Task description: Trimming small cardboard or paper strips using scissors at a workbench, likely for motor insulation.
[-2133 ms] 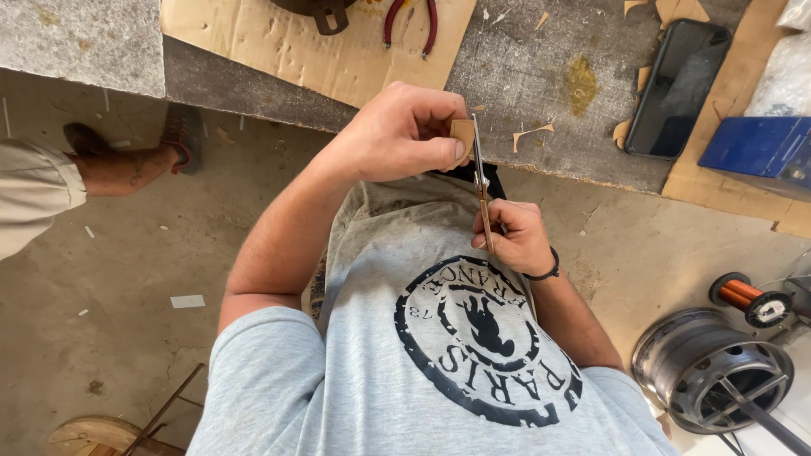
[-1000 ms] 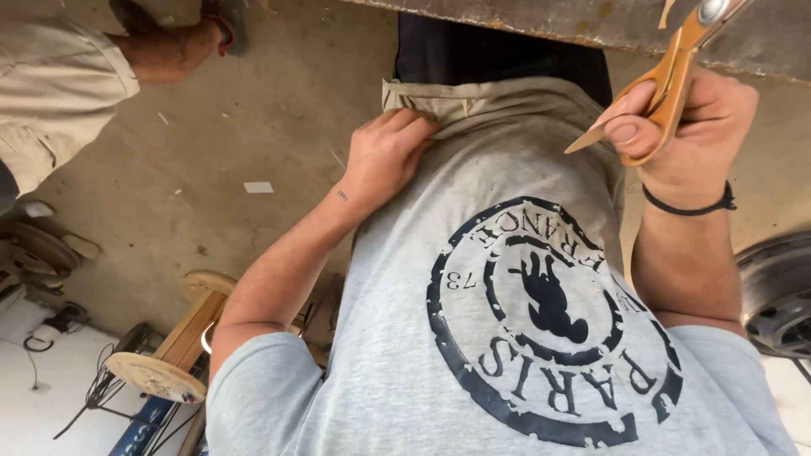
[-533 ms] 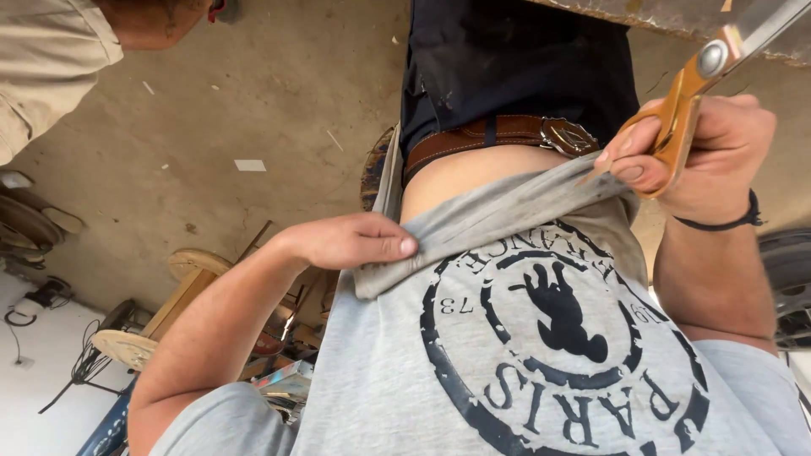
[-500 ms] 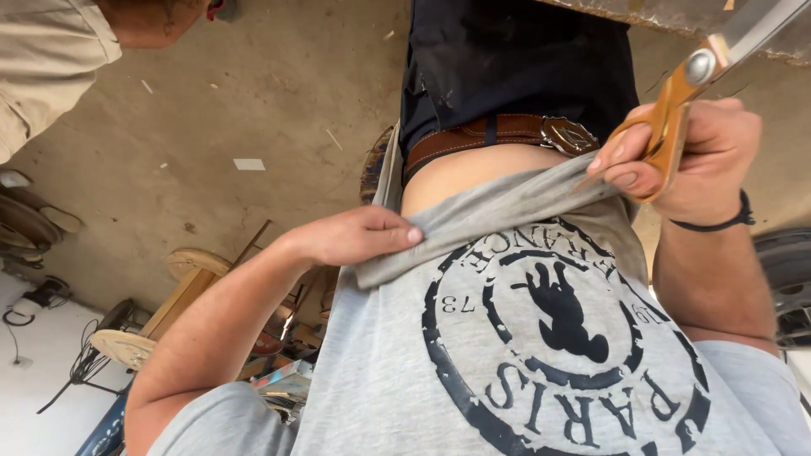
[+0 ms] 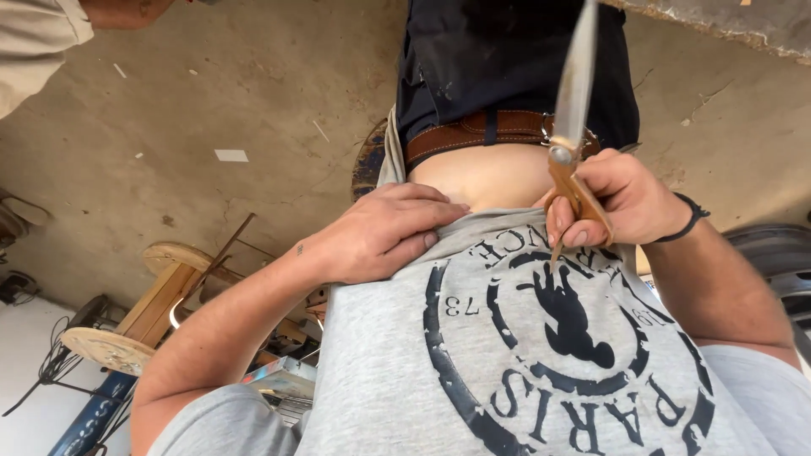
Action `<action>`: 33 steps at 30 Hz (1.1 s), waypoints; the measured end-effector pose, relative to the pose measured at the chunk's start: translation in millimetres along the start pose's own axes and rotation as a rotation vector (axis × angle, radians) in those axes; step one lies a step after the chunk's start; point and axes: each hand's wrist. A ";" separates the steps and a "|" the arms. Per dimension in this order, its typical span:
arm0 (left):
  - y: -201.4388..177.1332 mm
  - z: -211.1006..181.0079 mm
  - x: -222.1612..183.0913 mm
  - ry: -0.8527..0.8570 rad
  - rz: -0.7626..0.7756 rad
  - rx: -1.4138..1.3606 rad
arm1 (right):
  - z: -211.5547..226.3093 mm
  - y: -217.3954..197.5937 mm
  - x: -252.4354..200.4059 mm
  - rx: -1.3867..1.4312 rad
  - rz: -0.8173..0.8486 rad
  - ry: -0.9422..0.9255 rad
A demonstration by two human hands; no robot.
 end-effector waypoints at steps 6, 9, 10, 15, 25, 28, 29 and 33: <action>-0.3 3.5 -0.6 0.018 0.020 -0.019 | -9.8 -1.9 -8.9 -0.082 -0.051 0.004; -0.6 2.1 0.2 0.063 0.005 -0.010 | -9.5 -1.2 -6.8 -0.091 -0.033 -0.038; -1.3 2.5 1.2 0.064 0.006 -0.009 | -8.1 -1.8 -5.5 -0.092 -0.034 -0.039; -6.6 -0.9 8.2 0.160 -0.042 -0.018 | -7.5 -0.8 -7.0 -0.098 -0.051 -0.062; -5.8 25.0 89.6 0.102 -0.170 0.254 | -5.9 -3.9 -4.1 -0.200 -0.112 -0.141; -12.1 17.5 89.5 -0.048 0.006 0.212 | -7.3 -7.1 -8.9 -0.144 -0.155 -0.141; -16.5 14.8 84.7 -0.162 0.105 0.242 | -8.5 -6.5 -12.2 -0.127 -0.170 -0.137; -37.2 22.3 57.3 -0.414 0.352 0.292 | -14.9 -7.3 -16.3 -0.120 -0.183 -0.138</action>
Point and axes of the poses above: each hand's wrist, its own x-axis towards the middle knuckle, its own y-axis out of the palm, z = x × y, and after that the axes turned 5 degrees about -x, right-handed
